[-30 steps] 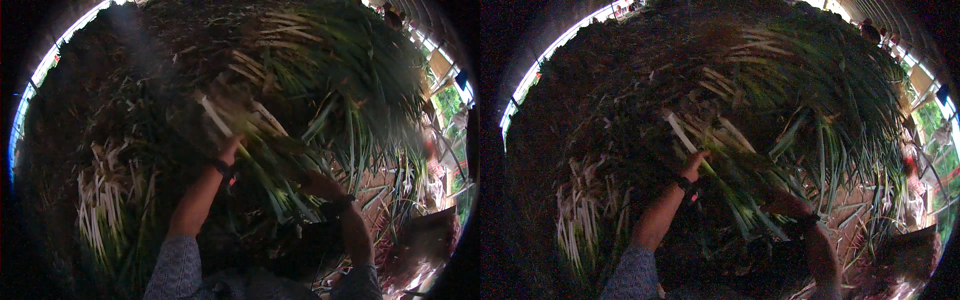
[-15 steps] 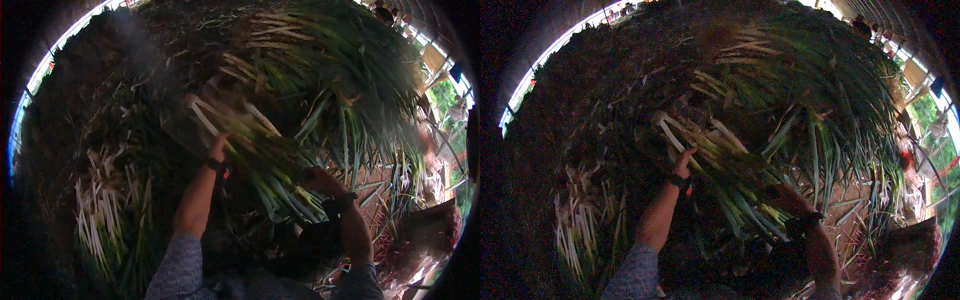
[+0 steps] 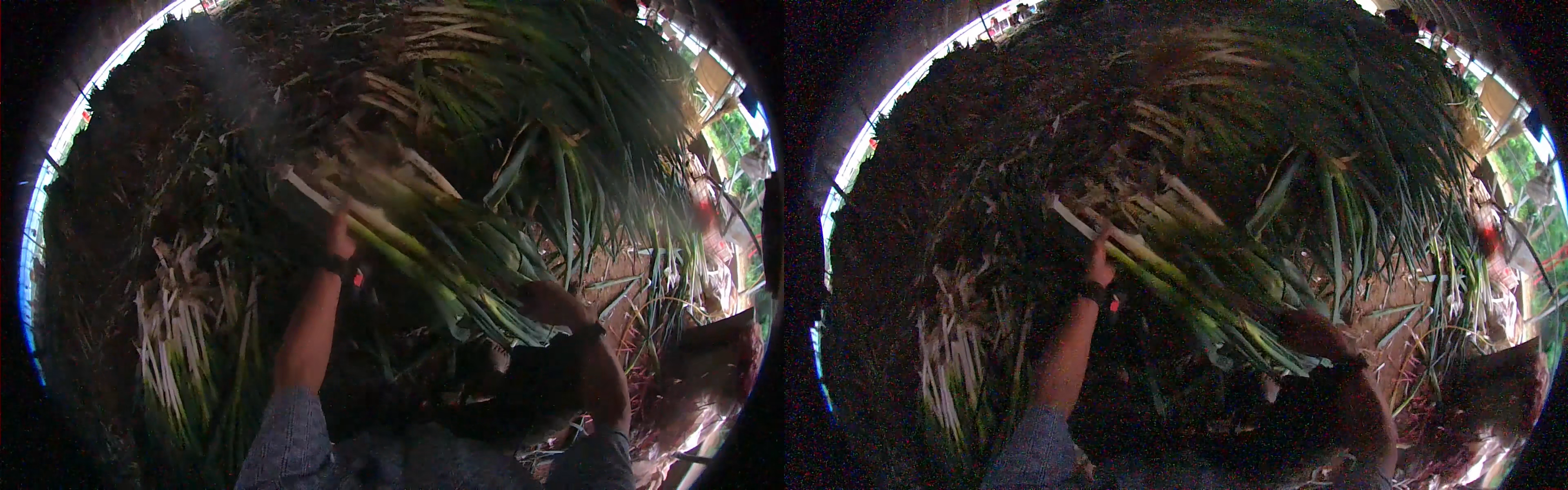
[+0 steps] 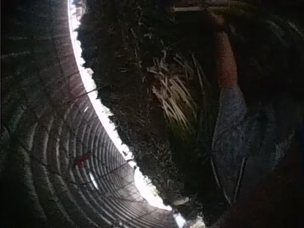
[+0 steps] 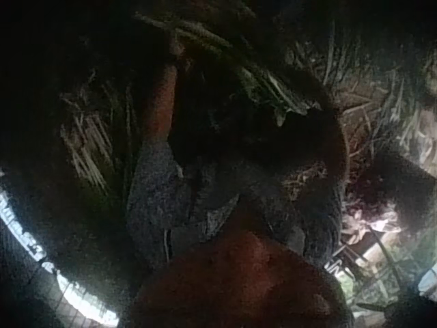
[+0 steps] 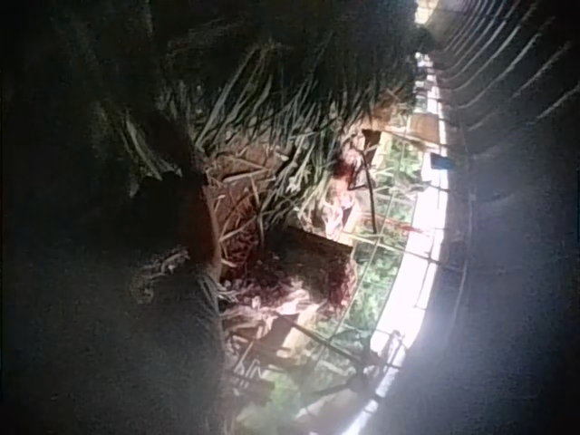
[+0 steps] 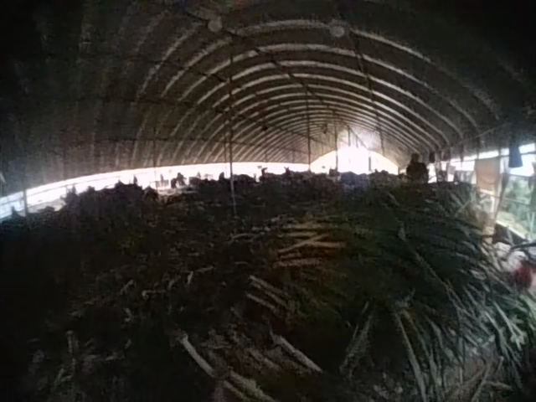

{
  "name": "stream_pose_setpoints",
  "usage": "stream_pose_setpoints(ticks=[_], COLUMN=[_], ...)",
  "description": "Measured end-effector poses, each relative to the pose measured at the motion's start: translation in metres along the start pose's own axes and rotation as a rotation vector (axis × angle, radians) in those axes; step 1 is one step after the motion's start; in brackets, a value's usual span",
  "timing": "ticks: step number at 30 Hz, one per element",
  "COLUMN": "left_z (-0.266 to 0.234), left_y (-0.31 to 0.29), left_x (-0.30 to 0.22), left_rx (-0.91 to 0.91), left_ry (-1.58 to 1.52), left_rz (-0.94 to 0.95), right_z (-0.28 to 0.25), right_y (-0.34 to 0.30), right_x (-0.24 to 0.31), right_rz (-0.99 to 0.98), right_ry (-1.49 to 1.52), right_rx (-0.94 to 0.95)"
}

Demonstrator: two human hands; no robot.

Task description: Cleaning green onions by stripping off the outer layers by hand.

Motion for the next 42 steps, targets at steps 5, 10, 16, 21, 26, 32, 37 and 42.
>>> stream_pose_setpoints(ticks=[5, 10, 16, 21, 26, 32, 37, 42], left_z=[-0.029, -0.097, -0.04, -0.059, -0.033, -0.062, -0.018, -0.001], left_y=[0.016, 0.028, 0.006, 0.007, 0.007, 0.016, 0.026, 0.023], left_x=[0.027, 0.064, 0.022, 0.027, 0.02, 0.038, 0.045, 0.033], left_rx=[-0.099, -0.108, 0.103, 0.04, -0.062, 0.014, -0.072, -0.032], left_ry=[1.048, 0.429, 0.861, 1.011, 1.013, 0.873, -0.166, -0.395], left_rz=[0.309, 0.135, 0.086, 0.107, 0.259, 0.242, -0.199, -0.328], right_z=[0.03, 0.024, 0.01, -0.006, -0.012, -0.019, 0.023, 0.024], right_y=[-0.048, -0.022, -0.019, 0.0, 0.008, 0.015, 0.005, 0.003], right_x=[-0.019, 0.007, 0.011, 0.029, 0.025, 0.036, -0.002, 0.007], right_rz=[0.074, -0.043, -0.018, -0.111, -0.048, -0.027, -0.054, 0.007], right_ry=[0.103, 0.137, 0.179, 0.12, 0.17, 0.144, 0.116, 0.061], right_rx=[0.046, -0.138, -0.199, -0.245, -0.206, -0.235, -0.226, -0.217])
Point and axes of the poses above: each hand's wrist, its own y-axis towards the middle knuckle, its own z-axis out of the palm, x = y × z, the point moved 5 cm from there along y, towards the middle knuckle, and after that the axes turned 3 degrees about x, right-handed, at the moved point
